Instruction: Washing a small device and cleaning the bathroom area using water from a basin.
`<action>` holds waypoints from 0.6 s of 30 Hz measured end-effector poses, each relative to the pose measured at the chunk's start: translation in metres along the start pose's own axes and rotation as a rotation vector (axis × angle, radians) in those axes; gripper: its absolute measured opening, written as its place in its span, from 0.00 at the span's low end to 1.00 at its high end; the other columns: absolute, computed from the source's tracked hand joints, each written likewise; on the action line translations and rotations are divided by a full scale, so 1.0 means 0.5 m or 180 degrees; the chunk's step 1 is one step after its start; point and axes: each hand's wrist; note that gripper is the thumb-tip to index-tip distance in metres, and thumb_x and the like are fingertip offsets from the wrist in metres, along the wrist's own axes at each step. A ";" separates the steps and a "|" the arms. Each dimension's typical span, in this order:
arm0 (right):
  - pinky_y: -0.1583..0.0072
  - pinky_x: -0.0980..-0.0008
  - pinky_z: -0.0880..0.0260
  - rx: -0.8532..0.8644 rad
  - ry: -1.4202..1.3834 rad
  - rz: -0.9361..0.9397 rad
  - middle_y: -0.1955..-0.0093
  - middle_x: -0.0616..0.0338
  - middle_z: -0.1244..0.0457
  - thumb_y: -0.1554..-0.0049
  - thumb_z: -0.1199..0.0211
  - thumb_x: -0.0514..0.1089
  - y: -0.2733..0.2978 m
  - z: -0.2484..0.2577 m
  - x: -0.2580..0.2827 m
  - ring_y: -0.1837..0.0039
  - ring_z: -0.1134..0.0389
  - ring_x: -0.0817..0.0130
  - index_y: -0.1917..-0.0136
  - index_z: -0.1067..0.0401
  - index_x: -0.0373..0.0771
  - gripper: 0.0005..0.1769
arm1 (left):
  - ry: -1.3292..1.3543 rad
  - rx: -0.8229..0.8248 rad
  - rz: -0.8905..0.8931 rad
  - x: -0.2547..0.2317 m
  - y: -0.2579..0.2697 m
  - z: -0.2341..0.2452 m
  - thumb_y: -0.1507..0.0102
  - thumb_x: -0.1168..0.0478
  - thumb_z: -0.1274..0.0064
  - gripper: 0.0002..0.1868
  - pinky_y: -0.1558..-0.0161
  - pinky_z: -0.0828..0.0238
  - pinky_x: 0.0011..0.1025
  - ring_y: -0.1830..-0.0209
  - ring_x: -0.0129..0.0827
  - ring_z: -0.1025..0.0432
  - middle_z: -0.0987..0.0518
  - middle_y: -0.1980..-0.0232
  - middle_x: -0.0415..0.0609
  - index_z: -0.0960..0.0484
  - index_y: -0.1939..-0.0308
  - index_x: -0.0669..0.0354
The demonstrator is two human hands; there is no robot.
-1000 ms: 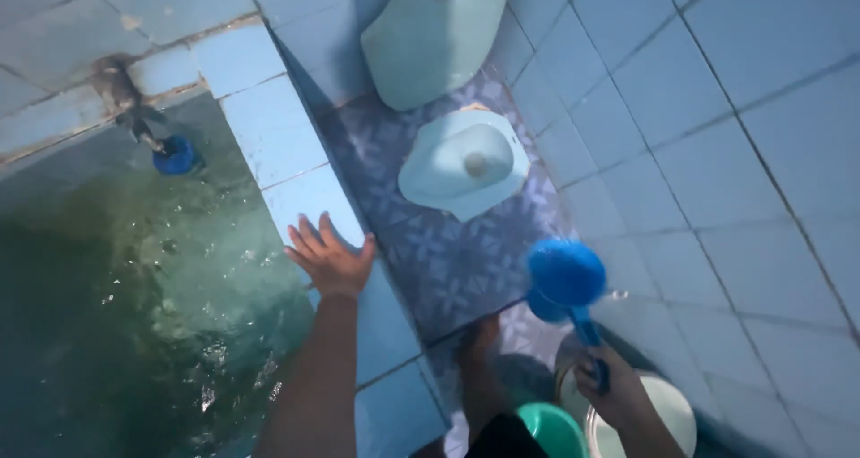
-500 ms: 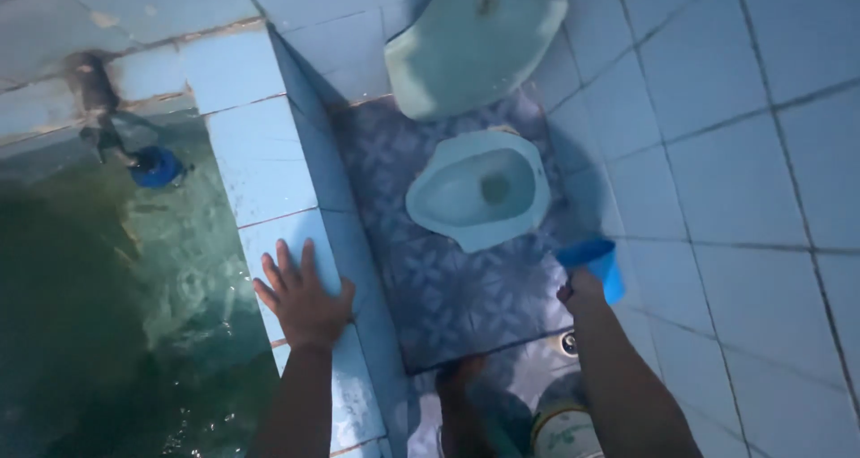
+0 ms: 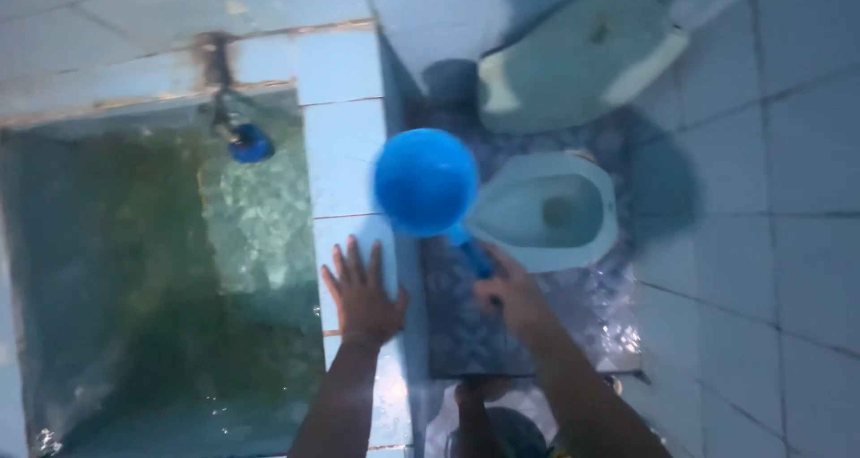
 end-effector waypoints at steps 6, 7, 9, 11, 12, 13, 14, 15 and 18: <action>0.53 0.65 0.29 0.0626 0.1543 -0.1296 0.51 0.49 0.34 0.48 0.37 0.42 -0.065 -0.322 -0.008 0.54 0.31 0.65 0.20 0.44 0.54 0.44 | -0.0859 0.1085 -0.0141 0.001 -0.010 -0.008 0.36 0.32 0.59 0.49 0.25 0.82 0.65 0.17 0.63 0.70 0.58 0.17 0.63 0.50 0.21 0.58; 0.42 0.54 0.37 0.1048 0.2294 -0.0567 0.38 0.42 0.40 0.47 0.34 0.46 -0.078 -0.352 -0.034 0.39 0.40 0.52 0.21 0.40 0.51 0.41 | -0.1115 0.1150 -0.0216 0.008 -0.013 -0.015 0.37 0.31 0.59 0.51 0.25 0.81 0.64 0.17 0.61 0.70 0.59 0.17 0.62 0.51 0.20 0.57; 0.30 0.42 0.46 0.1456 0.3023 0.0195 0.25 0.34 0.47 0.46 0.32 0.51 -0.090 -0.412 -0.049 0.24 0.48 0.39 0.23 0.37 0.49 0.39 | -0.1358 0.1213 -0.0297 0.017 -0.017 -0.045 0.38 0.30 0.59 0.52 0.25 0.80 0.62 0.16 0.59 0.70 0.60 0.17 0.60 0.53 0.19 0.55; 0.28 0.26 0.71 0.1383 0.4324 0.0564 0.21 0.25 0.54 0.48 0.30 0.59 -0.093 -0.467 -0.027 0.17 0.67 0.23 0.26 0.33 0.52 0.38 | -0.0882 0.1305 0.0312 0.015 -0.025 -0.095 0.46 0.26 0.53 0.60 0.23 0.77 0.54 0.16 0.51 0.70 0.64 0.16 0.56 0.59 0.18 0.45; 0.28 0.26 0.71 0.1353 0.4352 0.0546 0.21 0.25 0.54 0.48 0.30 0.59 -0.099 -0.451 -0.053 0.17 0.67 0.23 0.26 0.33 0.52 0.38 | -0.0851 0.1304 0.0283 0.019 -0.016 -0.098 0.46 0.26 0.53 0.60 0.23 0.77 0.54 0.16 0.51 0.70 0.64 0.16 0.56 0.59 0.18 0.45; 0.28 0.24 0.73 0.1453 0.4230 0.0720 0.24 0.26 0.49 0.46 0.32 0.61 -0.106 -0.434 -0.079 0.19 0.63 0.24 0.28 0.32 0.51 0.36 | -0.0495 0.0852 0.0204 0.021 -0.009 -0.101 0.48 0.27 0.51 0.60 0.23 0.75 0.55 0.16 0.51 0.68 0.63 0.16 0.56 0.57 0.19 0.44; 0.27 0.23 0.75 0.1551 0.4106 0.0894 0.28 0.27 0.44 0.44 0.33 0.63 -0.113 -0.417 -0.103 0.20 0.58 0.26 0.29 0.30 0.50 0.34 | -0.0136 0.0401 0.0132 0.024 -0.001 -0.104 0.49 0.28 0.49 0.60 0.24 0.73 0.56 0.17 0.52 0.66 0.61 0.17 0.56 0.55 0.20 0.43; 0.27 0.23 0.75 0.1508 0.4130 0.0887 0.28 0.27 0.44 0.44 0.33 0.63 -0.131 -0.388 -0.083 0.20 0.58 0.26 0.29 0.30 0.50 0.34 | -0.0110 0.0396 0.0095 0.020 0.002 -0.082 0.49 0.28 0.49 0.60 0.24 0.73 0.56 0.17 0.52 0.66 0.61 0.17 0.56 0.55 0.20 0.43; 0.26 0.40 0.45 0.1778 0.3888 0.0667 0.39 0.49 0.30 0.42 0.39 0.63 -0.231 -0.238 -0.028 0.31 0.33 0.49 0.42 0.22 0.51 0.22 | 0.0623 -0.0445 -0.0265 0.009 0.004 -0.023 0.51 0.33 0.44 0.56 0.26 0.69 0.62 0.19 0.58 0.61 0.55 0.19 0.59 0.47 0.23 0.48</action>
Point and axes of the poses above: each hand's wrist, its own y-axis away from the middle knuckle, its own z-axis out of the back of the hand, x = y × z
